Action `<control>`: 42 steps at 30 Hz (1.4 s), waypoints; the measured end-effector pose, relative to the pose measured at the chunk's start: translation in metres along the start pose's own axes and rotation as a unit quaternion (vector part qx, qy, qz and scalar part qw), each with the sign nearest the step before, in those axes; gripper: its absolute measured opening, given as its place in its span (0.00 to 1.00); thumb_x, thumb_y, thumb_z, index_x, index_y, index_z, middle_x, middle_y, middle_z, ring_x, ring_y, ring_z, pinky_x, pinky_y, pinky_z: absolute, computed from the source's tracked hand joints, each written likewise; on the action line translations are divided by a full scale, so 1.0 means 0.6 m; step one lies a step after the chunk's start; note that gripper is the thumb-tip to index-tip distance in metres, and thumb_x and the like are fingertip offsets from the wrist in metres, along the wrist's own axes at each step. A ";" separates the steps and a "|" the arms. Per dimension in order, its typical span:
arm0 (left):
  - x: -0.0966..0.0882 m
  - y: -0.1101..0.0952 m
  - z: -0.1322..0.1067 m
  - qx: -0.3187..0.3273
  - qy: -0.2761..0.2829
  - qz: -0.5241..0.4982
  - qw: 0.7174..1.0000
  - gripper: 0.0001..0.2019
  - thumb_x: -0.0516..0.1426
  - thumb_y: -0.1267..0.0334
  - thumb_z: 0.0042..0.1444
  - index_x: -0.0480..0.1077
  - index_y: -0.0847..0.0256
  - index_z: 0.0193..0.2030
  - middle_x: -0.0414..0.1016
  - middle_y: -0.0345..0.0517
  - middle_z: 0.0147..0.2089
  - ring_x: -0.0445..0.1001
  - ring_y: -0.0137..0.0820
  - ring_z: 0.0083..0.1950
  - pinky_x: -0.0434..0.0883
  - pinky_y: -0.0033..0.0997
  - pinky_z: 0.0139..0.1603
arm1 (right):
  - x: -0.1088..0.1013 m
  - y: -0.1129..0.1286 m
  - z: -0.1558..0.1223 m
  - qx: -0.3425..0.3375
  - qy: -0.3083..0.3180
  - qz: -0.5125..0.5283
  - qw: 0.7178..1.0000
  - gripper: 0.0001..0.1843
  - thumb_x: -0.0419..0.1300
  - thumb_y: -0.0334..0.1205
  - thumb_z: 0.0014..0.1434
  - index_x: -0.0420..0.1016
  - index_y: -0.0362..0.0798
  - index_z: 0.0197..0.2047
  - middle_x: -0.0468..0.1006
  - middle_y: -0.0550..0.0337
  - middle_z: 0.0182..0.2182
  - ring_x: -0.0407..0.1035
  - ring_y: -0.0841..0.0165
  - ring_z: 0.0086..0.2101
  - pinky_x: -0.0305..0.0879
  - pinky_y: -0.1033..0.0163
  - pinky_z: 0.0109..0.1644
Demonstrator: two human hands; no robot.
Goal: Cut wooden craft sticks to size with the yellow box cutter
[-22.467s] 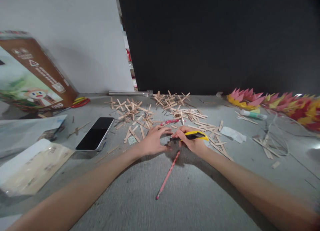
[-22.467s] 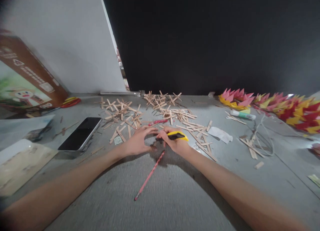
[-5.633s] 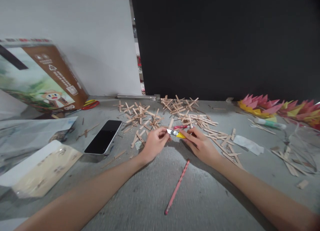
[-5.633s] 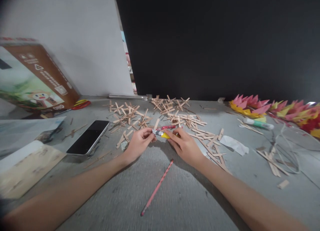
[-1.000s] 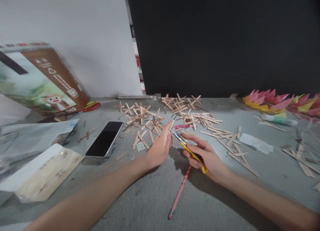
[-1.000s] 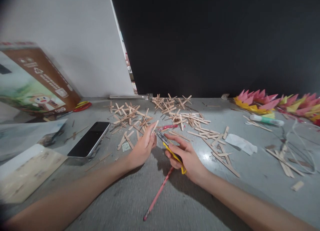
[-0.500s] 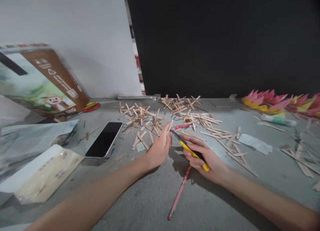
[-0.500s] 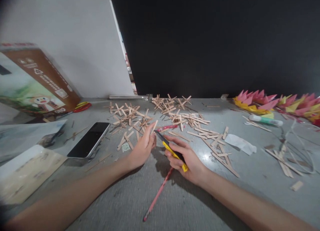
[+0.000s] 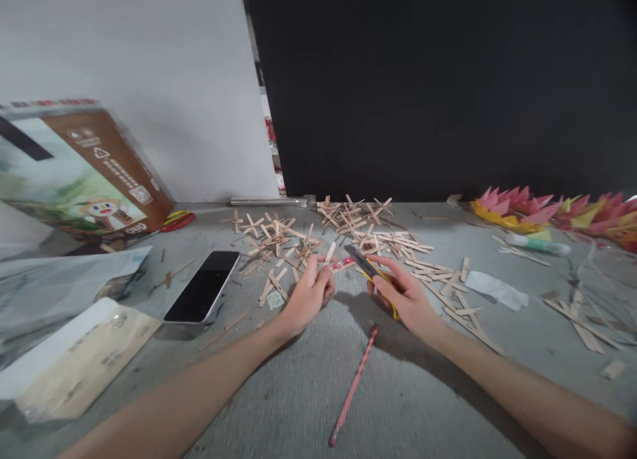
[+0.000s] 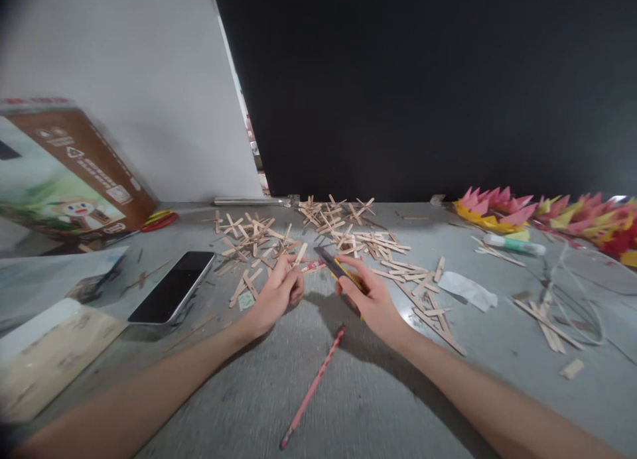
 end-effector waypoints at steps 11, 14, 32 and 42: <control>0.003 0.001 -0.001 -0.015 0.001 -0.012 1.000 0.13 0.50 0.48 0.70 0.57 0.55 0.45 0.56 0.26 0.23 0.56 0.23 0.22 0.56 0.23 0.26 | 0.008 -0.007 -0.009 -0.203 0.066 -0.328 0.920 0.26 0.50 0.42 0.75 0.62 0.61 0.73 0.71 0.53 0.44 0.71 0.64 0.41 0.72 0.58 0.46; 0.003 -0.001 -0.003 -0.006 0.006 0.007 1.000 0.14 0.49 0.47 0.71 0.56 0.56 0.43 0.56 0.26 0.22 0.56 0.24 0.22 0.57 0.24 0.27 | 0.008 -0.010 -0.007 -0.208 0.065 -0.335 0.917 0.25 0.49 0.42 0.76 0.64 0.61 0.73 0.71 0.54 0.43 0.71 0.66 0.39 0.72 0.59 0.43; -0.012 -0.004 -0.003 0.069 -0.075 0.284 0.953 0.16 0.50 0.52 0.72 0.73 0.60 0.43 0.71 0.39 0.31 0.69 0.31 0.33 0.62 0.29 0.37 | 0.008 -0.014 -0.012 -0.214 0.023 -0.372 0.903 0.22 0.53 0.38 0.73 0.72 0.56 0.67 0.73 0.55 0.42 0.72 0.68 0.35 0.72 0.60 0.40; -0.011 -0.006 -0.005 0.078 -0.054 0.316 0.944 0.18 0.46 0.53 0.74 0.74 0.59 0.46 0.74 0.41 0.35 0.70 0.33 0.37 0.63 0.29 0.40 | 0.007 -0.021 -0.014 -0.230 -0.001 -0.455 0.860 0.22 0.54 0.38 0.73 0.71 0.57 0.68 0.74 0.52 0.44 0.73 0.64 0.40 0.74 0.59 0.41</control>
Point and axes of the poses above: each hand's wrist, its own z-axis towards the middle knuckle, its own x-axis out of the palm, y = z × x, the point moved 1 cm from there along z, towards the middle knuckle
